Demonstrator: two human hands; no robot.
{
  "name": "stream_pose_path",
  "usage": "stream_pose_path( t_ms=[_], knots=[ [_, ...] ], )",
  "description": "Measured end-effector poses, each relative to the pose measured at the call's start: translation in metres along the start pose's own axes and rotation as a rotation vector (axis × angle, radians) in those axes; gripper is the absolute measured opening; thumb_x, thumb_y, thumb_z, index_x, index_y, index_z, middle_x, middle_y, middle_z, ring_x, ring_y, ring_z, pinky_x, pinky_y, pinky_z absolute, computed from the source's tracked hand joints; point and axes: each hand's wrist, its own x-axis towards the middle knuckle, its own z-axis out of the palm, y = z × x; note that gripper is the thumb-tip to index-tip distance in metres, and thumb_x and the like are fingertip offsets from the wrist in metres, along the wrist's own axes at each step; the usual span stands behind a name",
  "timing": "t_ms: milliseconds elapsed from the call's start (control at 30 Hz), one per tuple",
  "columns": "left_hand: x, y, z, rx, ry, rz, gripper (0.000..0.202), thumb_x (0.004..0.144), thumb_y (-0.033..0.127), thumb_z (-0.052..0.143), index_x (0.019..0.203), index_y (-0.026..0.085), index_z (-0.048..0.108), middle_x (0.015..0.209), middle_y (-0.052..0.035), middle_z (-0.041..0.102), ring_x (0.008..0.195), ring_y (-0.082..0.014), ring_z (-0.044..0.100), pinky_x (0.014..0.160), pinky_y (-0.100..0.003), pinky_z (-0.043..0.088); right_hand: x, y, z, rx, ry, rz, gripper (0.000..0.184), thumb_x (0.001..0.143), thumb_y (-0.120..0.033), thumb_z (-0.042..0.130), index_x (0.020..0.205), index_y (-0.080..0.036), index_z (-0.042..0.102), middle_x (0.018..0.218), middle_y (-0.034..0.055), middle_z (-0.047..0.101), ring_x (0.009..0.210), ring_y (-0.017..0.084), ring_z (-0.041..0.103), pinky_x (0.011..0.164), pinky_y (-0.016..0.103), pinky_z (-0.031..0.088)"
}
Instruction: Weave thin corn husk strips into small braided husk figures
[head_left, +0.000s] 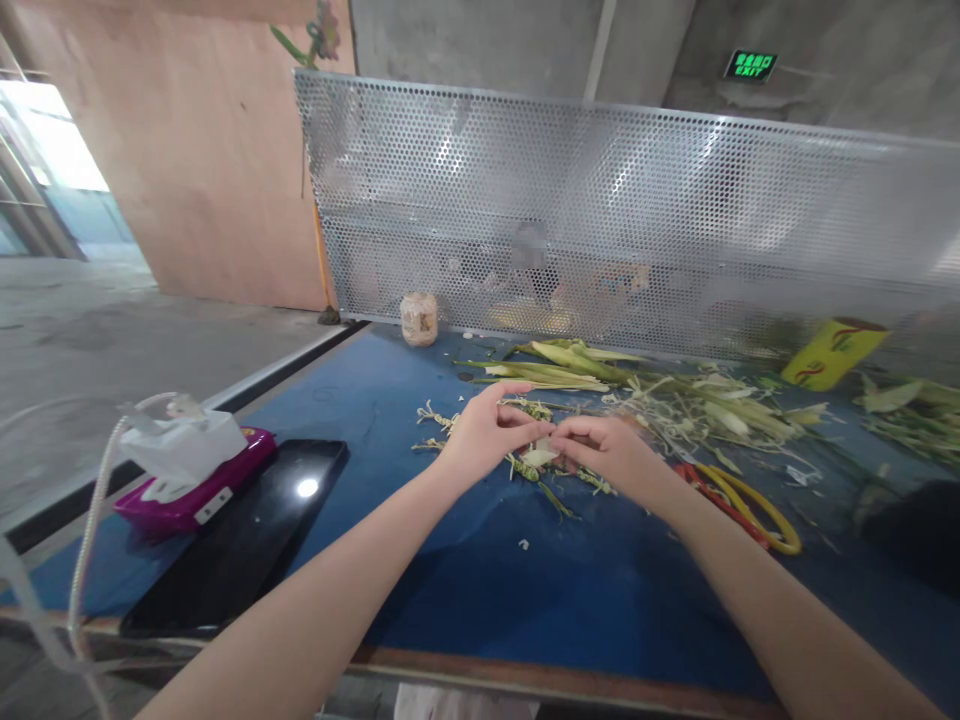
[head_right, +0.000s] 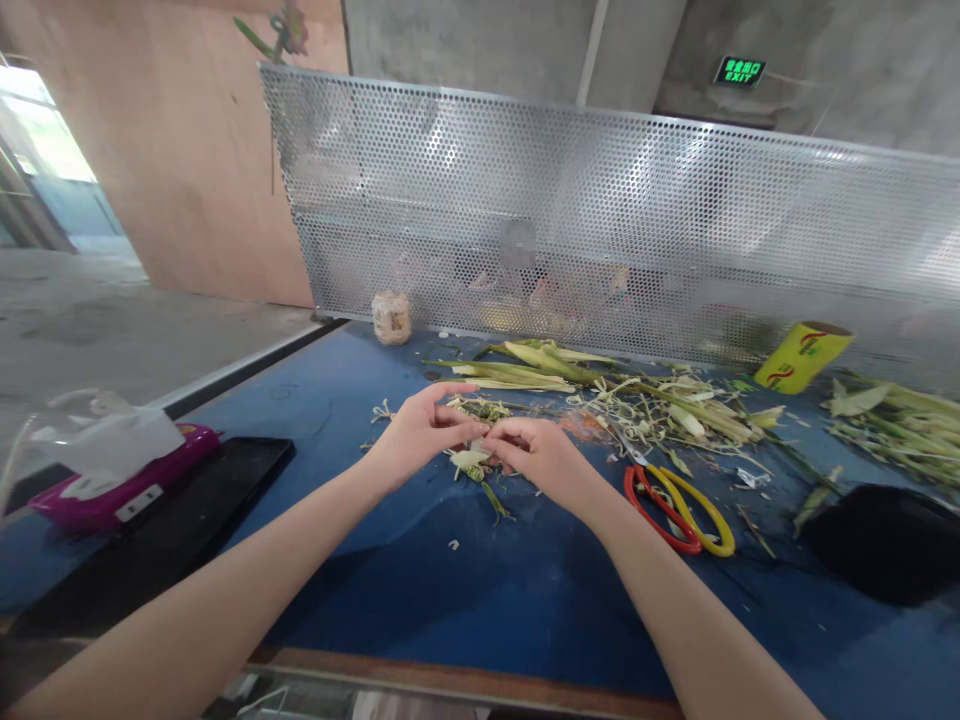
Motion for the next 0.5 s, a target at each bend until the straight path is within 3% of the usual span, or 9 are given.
stream_pose_path(
  t_ms=[267,500],
  knots=[
    [0.0016,-0.0019,-0.0012,-0.073,-0.074,-0.050,0.056,0.062,0.031,0.070,0.111,0.015,0.047,0.072,-0.0048,0.067,0.052,-0.0100,0.057,0.053,-0.026,0.048,-0.0007,0.0020,-0.0041,-0.004,0.010,0.062,0.026,0.078,-0.041,0.047,0.070,-0.019,0.058,0.055,-0.0022,0.050,0.050,0.009,0.043,0.051,0.023,0.033],
    [0.0003,0.0033,0.0010,-0.136,-0.064,-0.092,0.051,0.061,0.018,0.070,0.108,0.012,0.048,0.073,-0.0059,0.067,0.047,-0.0063,0.053,0.048,-0.021,0.044,-0.0003,0.0031,-0.0052,0.035,0.008,0.071,0.025,0.078,-0.041,0.047,0.072,-0.019,0.058,0.057,-0.0018,0.052,0.052,0.010,0.046,0.052,0.022,0.035]
  ],
)
